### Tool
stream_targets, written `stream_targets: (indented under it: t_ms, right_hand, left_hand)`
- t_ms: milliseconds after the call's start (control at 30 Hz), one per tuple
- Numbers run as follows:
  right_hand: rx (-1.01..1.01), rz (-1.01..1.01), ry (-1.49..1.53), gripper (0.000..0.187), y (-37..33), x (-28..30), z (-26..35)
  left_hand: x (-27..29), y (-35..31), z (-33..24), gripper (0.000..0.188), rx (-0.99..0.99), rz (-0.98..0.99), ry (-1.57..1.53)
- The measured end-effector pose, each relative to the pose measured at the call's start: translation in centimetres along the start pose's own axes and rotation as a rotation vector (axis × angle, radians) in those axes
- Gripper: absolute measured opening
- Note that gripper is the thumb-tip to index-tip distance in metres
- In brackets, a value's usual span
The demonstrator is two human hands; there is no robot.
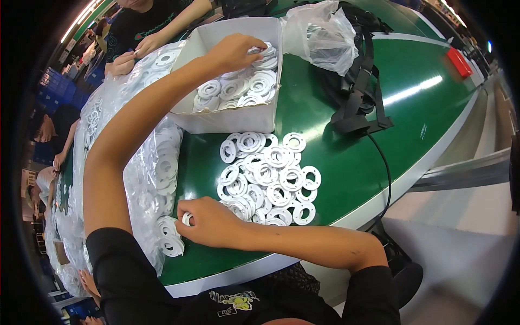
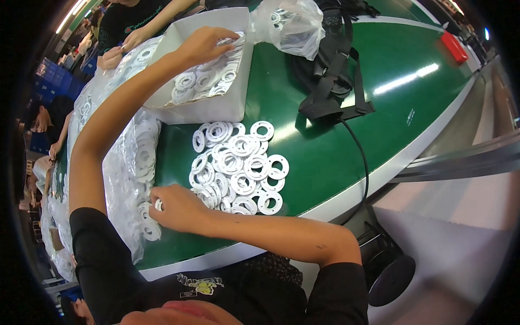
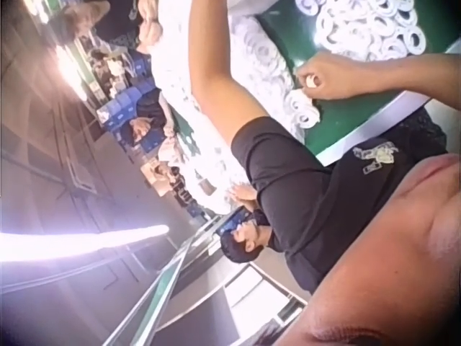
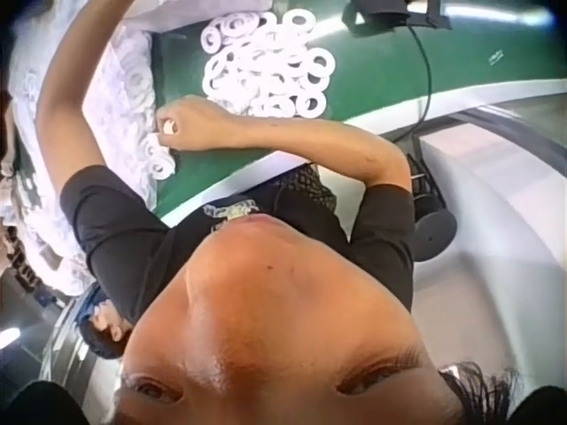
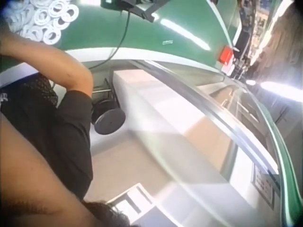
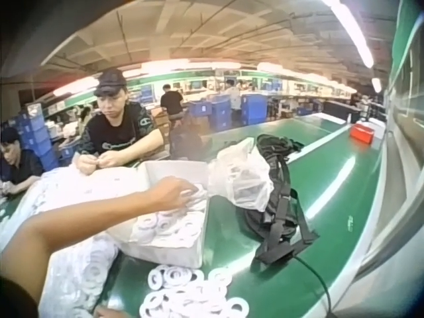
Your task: Sorting and checking white plastic rings on an assembly line.
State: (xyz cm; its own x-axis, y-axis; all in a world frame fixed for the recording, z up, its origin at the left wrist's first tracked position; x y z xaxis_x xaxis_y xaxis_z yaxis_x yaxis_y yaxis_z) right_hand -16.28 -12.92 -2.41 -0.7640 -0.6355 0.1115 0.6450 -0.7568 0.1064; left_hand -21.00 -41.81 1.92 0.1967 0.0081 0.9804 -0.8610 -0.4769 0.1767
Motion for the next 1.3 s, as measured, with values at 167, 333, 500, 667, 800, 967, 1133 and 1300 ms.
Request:
stream_targets:
  t_ms: [167,333,500,667,800,967,1133,1300]
  right_hand:
    - [-0.110,0.072,0.030,0.021,-0.3,0.5,0.2]
    - [-0.074,0.076,-0.011,0.021,-0.4,0.0,0.3]
    - [0.018,0.081,-0.051,0.021,-0.2,-1.7,-0.3]
    - [0.134,0.038,-0.224,0.015,-0.2,-0.6,-1.2]
    - [0.171,0.112,-0.325,0.012,-0.6,-0.8,1.1]
    - [0.138,0.303,-0.659,0.019,-1.0,-3.1,1.5]
    - [0.416,0.487,-0.913,0.030,-2.7,-5.7,2.7]
    - [0.476,0.498,-1.117,0.036,-3.1,-6.5,1.8]
  left_hand:
    - [-0.2,0.6,-1.3,0.025,0.073,0.066,0.060]
    - [-0.5,0.0,-1.1,0.028,0.093,0.145,0.002]
    - [0.9,-2.4,-0.6,0.043,-0.054,-0.112,0.001]
    - [11.9,-8.6,-4.7,0.030,0.027,-0.015,0.001]
    - [17.7,-22.3,-13.4,0.033,0.528,0.069,-0.187]
    - [14.3,-39.7,-21.0,0.024,0.876,-0.270,-0.348]
    - [8.9,-45.4,-27.8,0.020,1.208,-0.284,-0.054]
    - [6.4,-46.3,-30.1,0.037,1.165,0.005,-0.076]
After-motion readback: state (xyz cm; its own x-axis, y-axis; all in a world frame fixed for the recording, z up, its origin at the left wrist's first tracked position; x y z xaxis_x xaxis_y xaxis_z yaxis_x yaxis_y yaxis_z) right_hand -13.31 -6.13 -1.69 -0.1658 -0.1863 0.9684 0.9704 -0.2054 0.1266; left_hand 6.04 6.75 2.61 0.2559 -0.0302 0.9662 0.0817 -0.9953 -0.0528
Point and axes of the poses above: each hand's wrist, its own y-axis towards the middle knuckle, its own x-axis out of the back of the hand, z = x × y, the point moved 4 cm from there along y, towards the middle knuckle, and after that the axes turned 12 degrees about z, right-handed, at the moved point
